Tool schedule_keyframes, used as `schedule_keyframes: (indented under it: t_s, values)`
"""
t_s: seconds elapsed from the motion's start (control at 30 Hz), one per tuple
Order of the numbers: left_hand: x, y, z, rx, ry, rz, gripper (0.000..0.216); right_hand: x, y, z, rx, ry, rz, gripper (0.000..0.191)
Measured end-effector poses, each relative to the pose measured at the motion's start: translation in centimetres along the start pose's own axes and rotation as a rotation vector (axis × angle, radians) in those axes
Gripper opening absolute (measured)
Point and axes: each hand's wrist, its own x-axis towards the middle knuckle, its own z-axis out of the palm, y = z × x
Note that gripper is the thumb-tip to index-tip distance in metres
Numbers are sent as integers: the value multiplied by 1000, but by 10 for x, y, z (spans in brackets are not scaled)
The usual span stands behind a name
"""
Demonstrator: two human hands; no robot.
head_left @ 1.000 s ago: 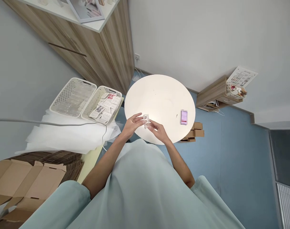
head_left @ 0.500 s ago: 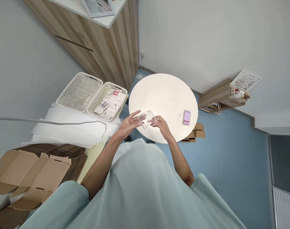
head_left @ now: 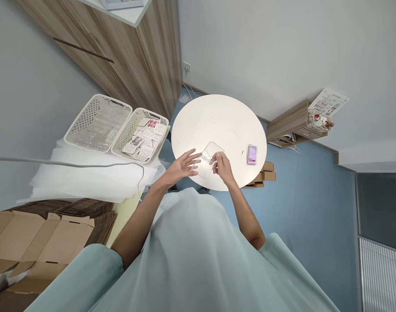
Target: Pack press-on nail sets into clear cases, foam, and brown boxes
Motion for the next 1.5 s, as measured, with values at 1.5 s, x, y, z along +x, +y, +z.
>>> schedule_keyframes:
  t_s: [1.5]
  values:
    - [-94,-19,-104,-170,536,-53,88,108,145,116,-1099,-195,237,28]
